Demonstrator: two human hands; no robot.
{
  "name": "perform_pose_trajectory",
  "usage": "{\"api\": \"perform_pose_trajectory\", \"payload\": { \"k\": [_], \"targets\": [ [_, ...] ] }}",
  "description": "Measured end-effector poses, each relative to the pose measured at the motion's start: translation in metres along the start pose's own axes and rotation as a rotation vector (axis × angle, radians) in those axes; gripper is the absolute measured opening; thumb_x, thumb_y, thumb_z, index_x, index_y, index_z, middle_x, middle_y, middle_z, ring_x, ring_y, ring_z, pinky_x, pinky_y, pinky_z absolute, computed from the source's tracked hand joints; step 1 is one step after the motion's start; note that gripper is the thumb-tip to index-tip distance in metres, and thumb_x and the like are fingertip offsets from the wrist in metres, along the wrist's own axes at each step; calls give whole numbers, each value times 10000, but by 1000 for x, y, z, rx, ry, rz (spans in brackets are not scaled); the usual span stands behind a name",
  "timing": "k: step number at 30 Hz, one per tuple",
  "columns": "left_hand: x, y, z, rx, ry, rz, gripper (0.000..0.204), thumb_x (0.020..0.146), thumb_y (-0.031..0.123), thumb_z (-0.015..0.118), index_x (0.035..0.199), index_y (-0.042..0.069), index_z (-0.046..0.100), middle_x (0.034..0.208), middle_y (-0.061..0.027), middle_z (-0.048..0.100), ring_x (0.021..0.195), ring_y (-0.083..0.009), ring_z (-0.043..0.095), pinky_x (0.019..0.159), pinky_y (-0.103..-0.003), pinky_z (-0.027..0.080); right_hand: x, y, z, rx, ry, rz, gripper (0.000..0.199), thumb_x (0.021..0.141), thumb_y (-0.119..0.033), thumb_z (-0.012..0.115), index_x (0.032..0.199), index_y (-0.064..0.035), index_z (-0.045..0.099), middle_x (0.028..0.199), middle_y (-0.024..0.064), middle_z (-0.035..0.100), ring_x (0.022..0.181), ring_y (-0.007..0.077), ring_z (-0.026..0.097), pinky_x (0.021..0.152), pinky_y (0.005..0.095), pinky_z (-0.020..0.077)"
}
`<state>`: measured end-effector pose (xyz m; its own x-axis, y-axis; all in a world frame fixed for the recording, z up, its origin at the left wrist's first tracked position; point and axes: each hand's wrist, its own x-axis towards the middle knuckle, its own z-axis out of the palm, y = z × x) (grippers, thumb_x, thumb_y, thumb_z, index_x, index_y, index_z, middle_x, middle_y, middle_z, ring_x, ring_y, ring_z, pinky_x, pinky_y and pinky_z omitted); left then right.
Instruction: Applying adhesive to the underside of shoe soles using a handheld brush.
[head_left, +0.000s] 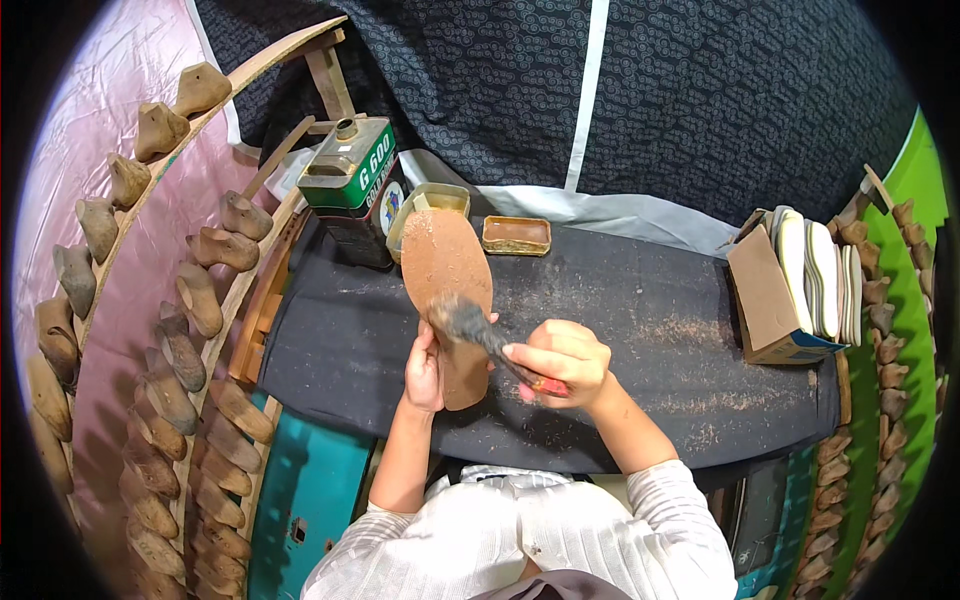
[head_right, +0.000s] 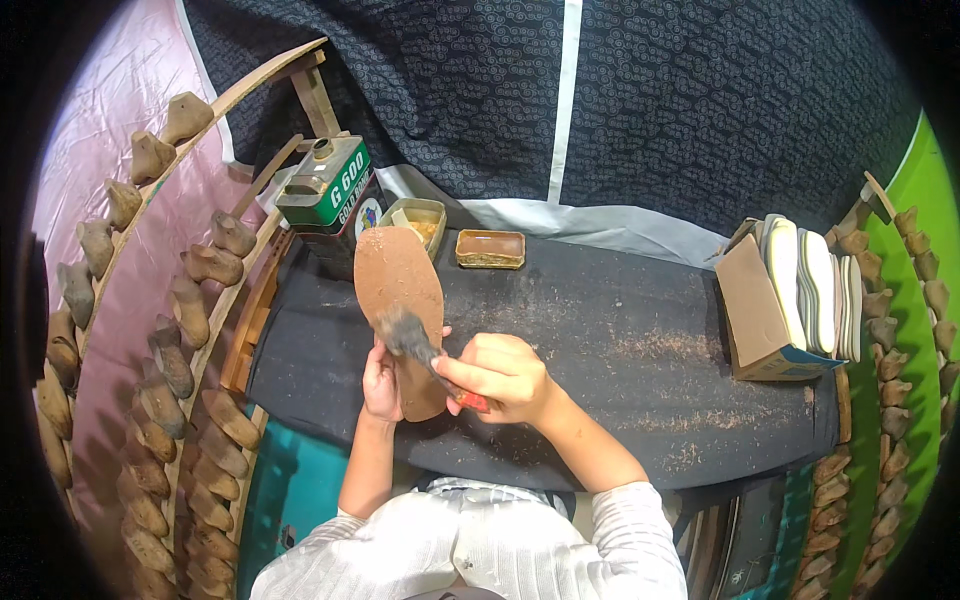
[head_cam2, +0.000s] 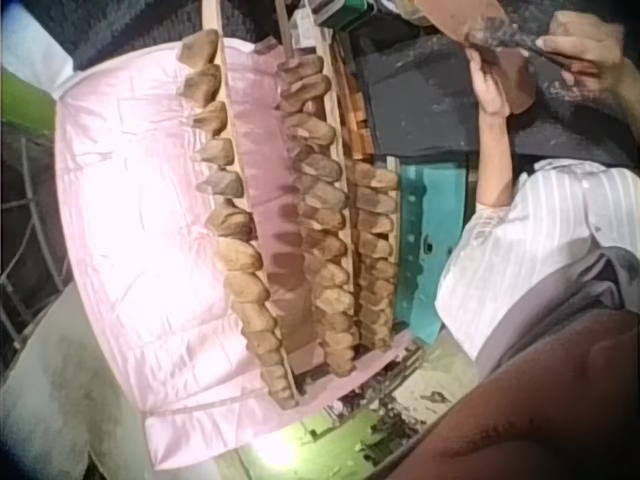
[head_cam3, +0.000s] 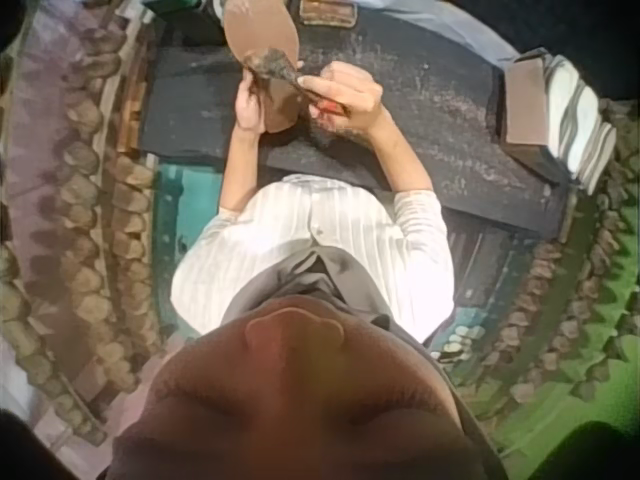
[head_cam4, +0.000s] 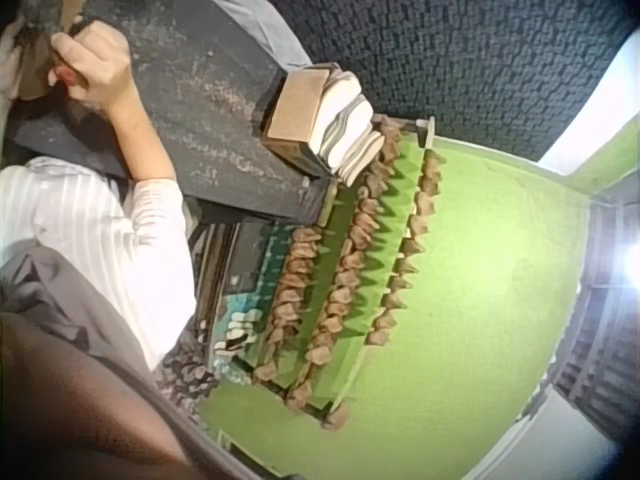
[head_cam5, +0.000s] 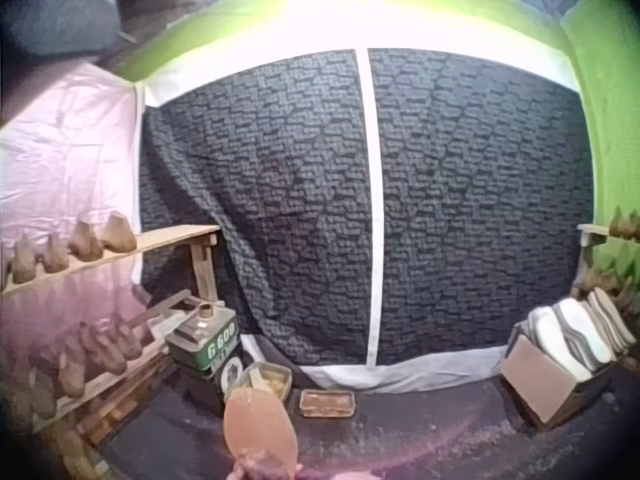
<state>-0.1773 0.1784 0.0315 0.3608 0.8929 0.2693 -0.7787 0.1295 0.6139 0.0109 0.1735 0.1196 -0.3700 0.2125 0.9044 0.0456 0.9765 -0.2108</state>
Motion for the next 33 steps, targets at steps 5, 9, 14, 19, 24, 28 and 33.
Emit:
{"api": "perform_pose_trajectory", "payload": {
  "k": [5, 9, 14, 19, 24, 28, 33],
  "targets": [
    [12, 1, 4, 26, 116, 63, 518, 962, 412, 202, 1360, 98, 306, 1249, -221, 488, 949, -282, 591, 780, -405, 529, -5, 0, 9, -93, -48, -58, 355, 541, -10, 707, 884, 33, 626, 619, 48, 512, 529, 193, 533, 476, 297, 431],
    [16, 11, 10, 15, 171, 124, 548, 954, 423, 198, 1337, 54, 329, 1230, -213, 506, 876, -267, 599, 732, -407, 537, -11, -5, 8, -31, -104, -31, 376, 532, -15, 689, 900, 30, 628, 621, 48, 515, 526, 191, 529, 472, 292, 427],
    [16, 10, 24, 22, 217, 109, 601, 947, 462, 210, 1330, 21, 351, 1277, -186, 466, 878, -250, 576, 703, -417, 518, -3, -6, 16, -141, 58, -44, 383, 609, -86, 746, 959, 17, 628, 652, 46, 541, 555, 182, 547, 479, 286, 432],
    [20, 15, 26, -28, 200, 154, 573, 951, 446, 199, 1319, 37, 359, 1238, -189, 510, 859, -243, 596, 714, -405, 536, -14, -9, 17, -90, -38, -29, 318, 622, -111, 749, 897, 18, 653, 613, 35, 524, 512, 181, 540, 450, 288, 420],
    [19, 16, 21, -19, 219, 216, 568, 955, 445, 208, 1327, 41, 350, 1245, -185, 497, 852, -232, 590, 704, -392, 536, -15, -14, 13, 3, -93, 22, 299, 623, -124, 749, 870, 19, 660, 590, 33, 517, 504, 182, 537, 451, 286, 422],
    [21, 17, 21, 69, 195, 217, 559, 960, 436, 204, 1338, 45, 334, 1253, -189, 484, 862, -232, 585, 714, -386, 535, -14, -11, 16, -65, -1, 27, 301, 626, -7, 703, 917, 19, 631, 623, 47, 534, 530, 190, 535, 457, 299, 423],
    [21, 22, 10, 30, 186, 290, 555, 967, 438, 202, 1347, 50, 320, 1290, -198, 457, 915, -238, 582, 756, -385, 532, -19, -6, 8, 57, -140, 20, 294, 637, -125, 734, 869, 40, 658, 590, 47, 532, 507, 187, 541, 444, 290, 419]
  ]
}}
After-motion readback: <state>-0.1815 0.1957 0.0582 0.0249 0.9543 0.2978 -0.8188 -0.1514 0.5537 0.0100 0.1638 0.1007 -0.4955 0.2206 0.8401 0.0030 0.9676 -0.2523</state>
